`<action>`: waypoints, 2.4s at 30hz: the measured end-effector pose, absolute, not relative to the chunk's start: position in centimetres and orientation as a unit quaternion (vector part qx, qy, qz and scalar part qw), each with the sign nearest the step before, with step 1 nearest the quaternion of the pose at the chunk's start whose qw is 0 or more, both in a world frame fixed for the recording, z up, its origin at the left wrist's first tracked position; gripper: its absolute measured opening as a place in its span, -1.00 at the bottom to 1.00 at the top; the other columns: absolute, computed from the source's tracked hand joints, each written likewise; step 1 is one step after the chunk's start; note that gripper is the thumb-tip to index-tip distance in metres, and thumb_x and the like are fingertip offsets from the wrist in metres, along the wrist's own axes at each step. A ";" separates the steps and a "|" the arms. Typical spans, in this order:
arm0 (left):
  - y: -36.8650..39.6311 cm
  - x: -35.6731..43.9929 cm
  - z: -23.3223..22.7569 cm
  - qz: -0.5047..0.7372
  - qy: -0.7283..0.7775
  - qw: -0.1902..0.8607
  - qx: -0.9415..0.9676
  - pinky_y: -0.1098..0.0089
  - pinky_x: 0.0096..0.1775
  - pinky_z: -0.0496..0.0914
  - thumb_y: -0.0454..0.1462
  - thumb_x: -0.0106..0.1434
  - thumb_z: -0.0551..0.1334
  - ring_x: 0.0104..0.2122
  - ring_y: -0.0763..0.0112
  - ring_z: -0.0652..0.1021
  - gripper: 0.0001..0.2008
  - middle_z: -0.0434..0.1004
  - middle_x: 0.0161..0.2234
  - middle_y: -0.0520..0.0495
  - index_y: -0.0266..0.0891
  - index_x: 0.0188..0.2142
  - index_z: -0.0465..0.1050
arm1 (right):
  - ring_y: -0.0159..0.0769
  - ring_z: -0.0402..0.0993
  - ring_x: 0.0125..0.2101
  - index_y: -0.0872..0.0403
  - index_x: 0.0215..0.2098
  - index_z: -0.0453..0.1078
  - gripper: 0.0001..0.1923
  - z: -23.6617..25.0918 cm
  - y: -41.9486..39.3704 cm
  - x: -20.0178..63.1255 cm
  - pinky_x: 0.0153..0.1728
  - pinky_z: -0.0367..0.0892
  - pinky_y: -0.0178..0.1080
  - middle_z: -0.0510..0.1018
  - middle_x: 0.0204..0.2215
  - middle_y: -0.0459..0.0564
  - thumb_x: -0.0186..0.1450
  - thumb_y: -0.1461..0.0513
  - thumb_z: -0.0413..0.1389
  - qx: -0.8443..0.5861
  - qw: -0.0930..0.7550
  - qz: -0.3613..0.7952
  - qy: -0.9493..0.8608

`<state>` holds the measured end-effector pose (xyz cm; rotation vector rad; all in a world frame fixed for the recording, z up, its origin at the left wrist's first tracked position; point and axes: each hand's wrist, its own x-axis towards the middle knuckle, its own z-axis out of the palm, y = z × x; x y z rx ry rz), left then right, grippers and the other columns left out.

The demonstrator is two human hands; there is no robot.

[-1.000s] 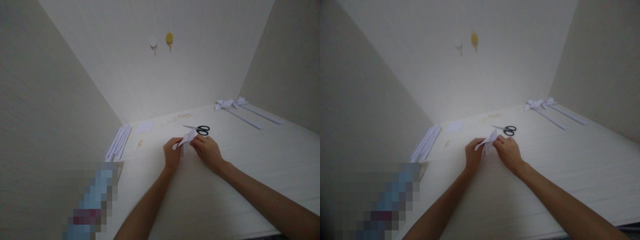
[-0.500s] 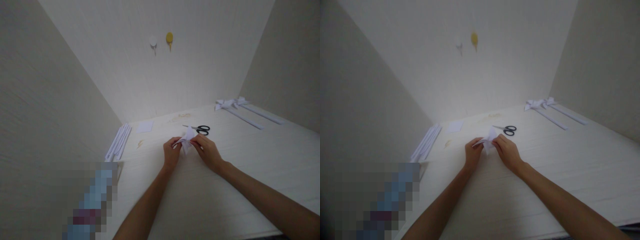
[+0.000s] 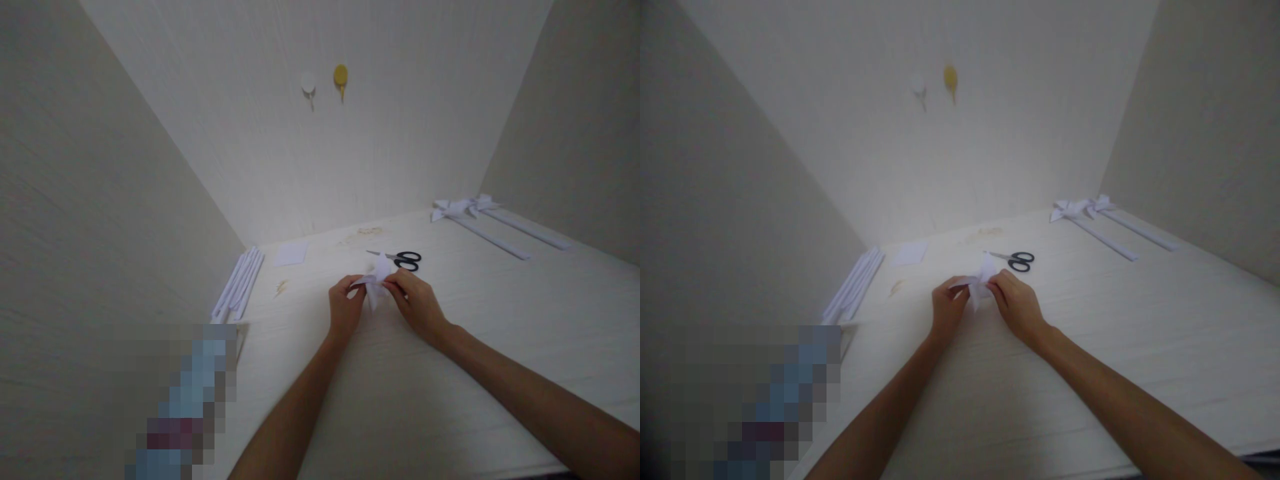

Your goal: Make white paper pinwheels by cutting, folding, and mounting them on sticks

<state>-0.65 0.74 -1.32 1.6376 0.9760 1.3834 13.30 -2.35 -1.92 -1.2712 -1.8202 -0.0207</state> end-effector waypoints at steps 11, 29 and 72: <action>0.7 -0.7 -1.6 0.512 0.397 0.347 0.678 0.39 -0.27 0.33 -0.37 0.02 0.14 -0.38 0.42 0.45 -0.87 0.46 -0.43 -0.07 -0.31 -0.41 0.43 | -0.35 0.27 -0.48 0.10 -0.44 0.26 -0.82 -2.0 -2.3 13.4 -0.45 0.18 -0.32 0.34 -0.52 -0.04 0.24 0.24 -0.12 -0.514 0.440 -0.012 -0.736; 0.5 -0.7 -1.4 0.434 0.354 0.224 0.798 0.47 -0.39 0.28 -0.37 0.10 0.05 -0.46 0.46 0.40 -0.79 0.41 -0.50 -0.02 -0.26 -0.60 0.37 | -0.31 0.27 -0.47 0.10 -0.47 0.27 -0.79 -1.2 -2.0 14.4 -0.42 0.20 -0.30 0.32 -0.53 -0.01 0.24 0.26 -0.15 -0.492 0.405 -0.040 -0.770; 1.0 -1.7 -1.6 0.387 0.323 0.199 0.840 0.50 -0.38 0.22 -0.34 0.16 0.00 -0.46 0.51 0.34 -0.80 0.34 -0.51 0.00 -0.29 -0.54 0.30 | -0.36 0.35 -0.53 0.10 -0.46 0.27 -0.75 -1.4 -1.9 14.7 -0.49 0.15 -0.36 0.44 -0.55 -0.04 0.26 0.20 -0.17 -0.515 0.325 0.040 -0.793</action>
